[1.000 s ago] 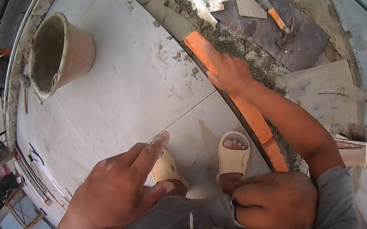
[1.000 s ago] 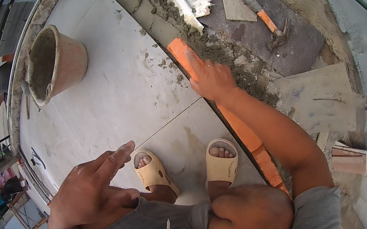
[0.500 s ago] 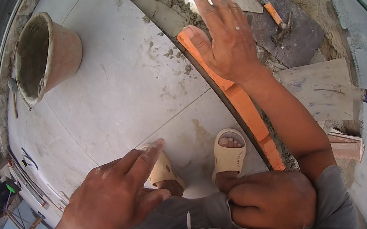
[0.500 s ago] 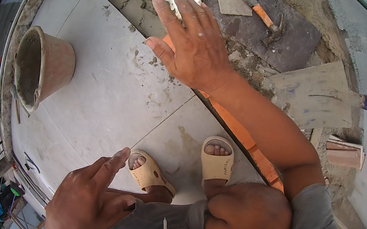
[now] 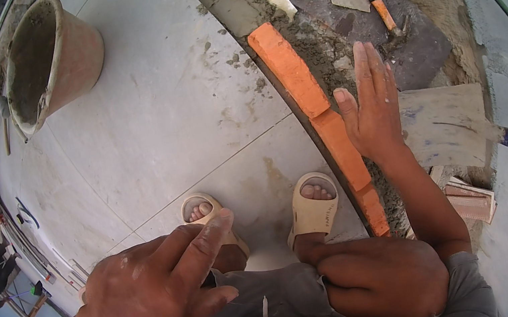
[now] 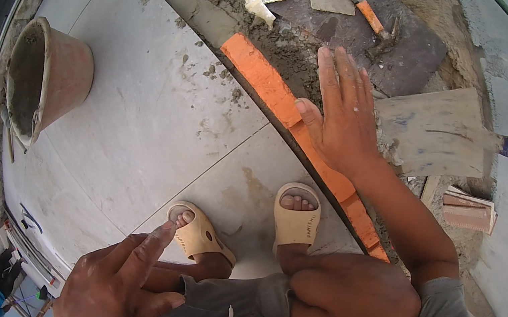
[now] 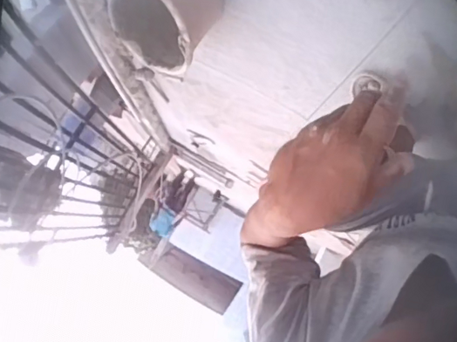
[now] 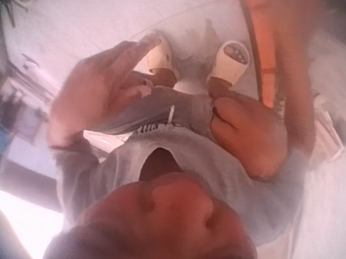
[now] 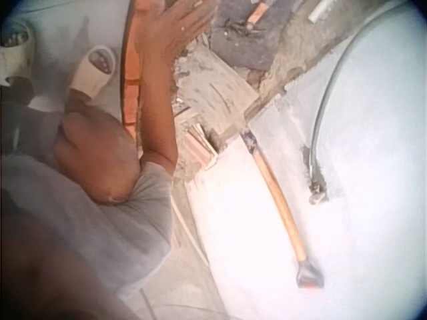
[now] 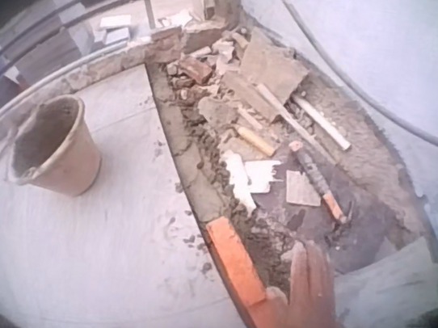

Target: The person scoops cement from a bucket with a trowel and spreads it along a tiled floor edge. They then retrieve several red bricks, carry them to the work area, and place them one by one onto the fresh cement bed, aligning them in a row.

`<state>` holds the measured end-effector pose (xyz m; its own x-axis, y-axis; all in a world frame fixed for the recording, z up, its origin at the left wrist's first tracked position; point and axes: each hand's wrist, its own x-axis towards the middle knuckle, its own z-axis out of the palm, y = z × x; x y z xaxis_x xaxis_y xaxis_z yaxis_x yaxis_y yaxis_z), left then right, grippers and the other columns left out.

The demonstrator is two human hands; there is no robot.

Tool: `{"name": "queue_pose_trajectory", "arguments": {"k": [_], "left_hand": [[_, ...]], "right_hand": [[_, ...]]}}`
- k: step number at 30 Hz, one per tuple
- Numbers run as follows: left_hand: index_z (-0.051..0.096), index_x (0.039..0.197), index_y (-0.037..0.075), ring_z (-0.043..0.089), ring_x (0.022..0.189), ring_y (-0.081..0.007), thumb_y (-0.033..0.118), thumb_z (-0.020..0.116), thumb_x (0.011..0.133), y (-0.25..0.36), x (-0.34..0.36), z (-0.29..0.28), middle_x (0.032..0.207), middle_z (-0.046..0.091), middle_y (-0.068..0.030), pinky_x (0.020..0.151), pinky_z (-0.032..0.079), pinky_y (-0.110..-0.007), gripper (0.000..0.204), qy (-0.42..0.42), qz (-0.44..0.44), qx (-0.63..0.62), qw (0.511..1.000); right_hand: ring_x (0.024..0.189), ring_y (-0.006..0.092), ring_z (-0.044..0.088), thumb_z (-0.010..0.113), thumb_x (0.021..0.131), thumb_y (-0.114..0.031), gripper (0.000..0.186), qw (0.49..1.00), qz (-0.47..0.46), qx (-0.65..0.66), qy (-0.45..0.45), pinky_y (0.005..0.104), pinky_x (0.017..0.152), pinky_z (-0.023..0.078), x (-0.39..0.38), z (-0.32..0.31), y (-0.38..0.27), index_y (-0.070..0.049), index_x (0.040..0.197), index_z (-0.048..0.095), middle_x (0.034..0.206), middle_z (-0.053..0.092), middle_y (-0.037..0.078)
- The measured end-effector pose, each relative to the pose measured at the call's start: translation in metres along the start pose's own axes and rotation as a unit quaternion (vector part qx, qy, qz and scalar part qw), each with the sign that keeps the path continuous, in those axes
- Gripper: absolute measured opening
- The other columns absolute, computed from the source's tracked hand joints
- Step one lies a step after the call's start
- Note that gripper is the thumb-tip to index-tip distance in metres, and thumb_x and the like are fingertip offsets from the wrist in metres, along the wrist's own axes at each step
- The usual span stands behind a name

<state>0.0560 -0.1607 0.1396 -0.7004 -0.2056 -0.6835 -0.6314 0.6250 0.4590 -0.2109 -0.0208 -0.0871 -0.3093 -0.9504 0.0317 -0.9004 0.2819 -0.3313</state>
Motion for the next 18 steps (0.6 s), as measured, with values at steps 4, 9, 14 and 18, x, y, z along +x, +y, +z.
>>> {"name": "queue_pose_trajectory", "arguments": {"k": [4, 9, 14, 18], "left_hand": [[0.046, 0.138, 0.002, 0.071, 0.076, -0.0255, 0.038, 0.069, 0.083, 0.002, 0.004, -0.004, 0.103, 0.066, -0.0132, 0.059, 0.058, -0.033, 0.069, 0.006, 0.058, 0.036, 0.998], [0.047, 0.137, 0.001, 0.071, 0.078, -0.0273, 0.037, 0.070, 0.083, -0.003, 0.002, -0.004, 0.104, 0.066, -0.0146, 0.061, 0.058, -0.033, 0.069, -0.025, 0.020, 0.019, 0.999], [0.049, 0.136, 0.001, 0.071, 0.081, -0.0289, 0.038, 0.071, 0.081, -0.004, 0.000, -0.016, 0.102, 0.067, -0.0165, 0.066, 0.059, -0.036, 0.069, -0.032, 0.037, -0.005, 0.999], [0.050, 0.135, 0.000, 0.070, 0.086, -0.0266, 0.038, 0.068, 0.083, -0.017, -0.005, 0.004, 0.108, 0.065, -0.0164, 0.069, 0.058, -0.035, 0.067, -0.005, 0.052, 0.057, 0.997]], "right_hand": [[0.139, 0.0438, 0.031, 0.041, 0.100, -0.047, 0.072, 0.989, 0.071, 0.092, -0.094, 0.0578, 0.113, 0.022, -0.037, 0.076, 0.032, -0.002, 0.152, 0.021, 0.147, 0.033, 0.031], [0.140, 0.0431, 0.030, 0.042, 0.100, -0.048, 0.073, 0.989, 0.055, 0.045, -0.131, 0.0560, 0.115, 0.018, -0.022, 0.073, 0.014, -0.002, 0.152, 0.019, 0.148, 0.032, 0.030], [0.139, 0.0423, 0.031, 0.047, 0.099, -0.042, 0.070, 0.979, 0.053, 0.080, -0.179, 0.0515, 0.115, 0.022, 0.000, 0.004, 0.003, -0.001, 0.151, 0.023, 0.148, 0.033, 0.030], [0.129, 0.0399, 0.047, 0.062, 0.093, -0.034, 0.064, 0.836, 0.096, 0.370, -0.394, 0.0450, 0.108, 0.036, 0.014, -0.127, -0.019, 0.002, 0.142, 0.042, 0.136, 0.049, 0.030]]}}
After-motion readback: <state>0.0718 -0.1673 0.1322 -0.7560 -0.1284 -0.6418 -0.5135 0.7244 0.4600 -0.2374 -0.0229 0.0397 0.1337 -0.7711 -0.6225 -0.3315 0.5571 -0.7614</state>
